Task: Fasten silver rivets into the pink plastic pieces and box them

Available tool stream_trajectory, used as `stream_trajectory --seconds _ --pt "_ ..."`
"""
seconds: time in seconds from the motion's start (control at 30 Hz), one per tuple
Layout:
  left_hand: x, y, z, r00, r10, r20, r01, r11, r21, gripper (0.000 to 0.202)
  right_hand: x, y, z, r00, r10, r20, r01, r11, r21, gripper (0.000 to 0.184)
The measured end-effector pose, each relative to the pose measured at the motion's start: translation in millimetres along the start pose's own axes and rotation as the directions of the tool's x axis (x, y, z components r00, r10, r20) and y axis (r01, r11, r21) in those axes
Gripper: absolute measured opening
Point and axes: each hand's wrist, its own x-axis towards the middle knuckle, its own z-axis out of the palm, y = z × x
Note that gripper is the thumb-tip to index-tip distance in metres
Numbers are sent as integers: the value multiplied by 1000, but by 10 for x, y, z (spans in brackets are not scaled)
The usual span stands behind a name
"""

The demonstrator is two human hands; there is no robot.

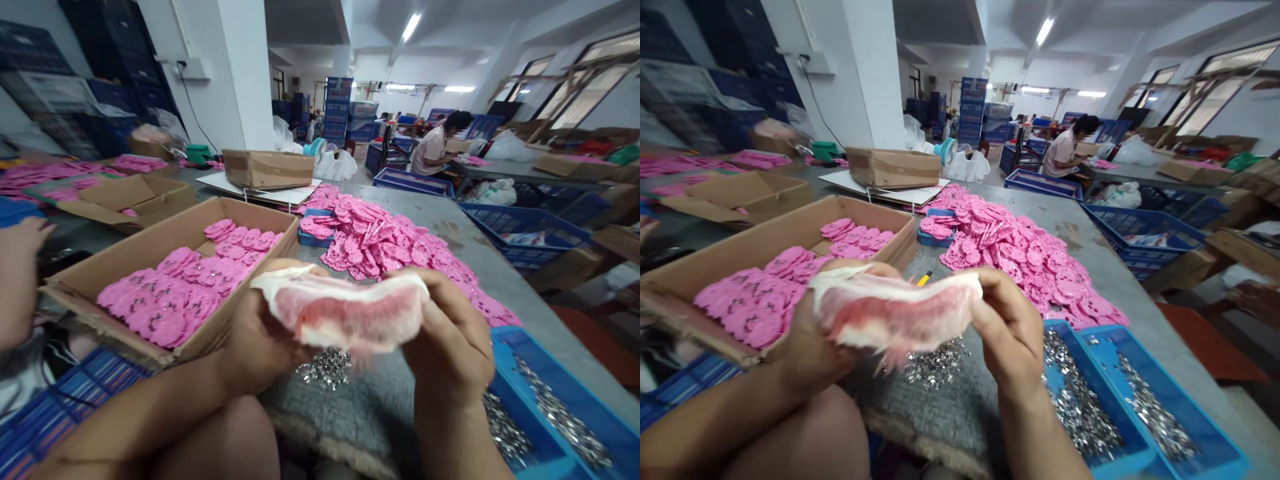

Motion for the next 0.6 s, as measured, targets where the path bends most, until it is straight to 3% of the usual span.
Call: stream_trajectory --seconds 0.17,0.47,0.6 --pt "108 -74 -7 1000 -13 -1 13 1000 5 48 170 179 66 994 112 -1 -111 983 149 18" --pt "95 -58 0 999 30 32 -31 999 42 50 162 159 68 991 125 -42 -118 984 134 20" --pt "65 -13 -9 980 150 134 -160 985 68 45 111 83 76 991 126 -49 -119 986 120 23"
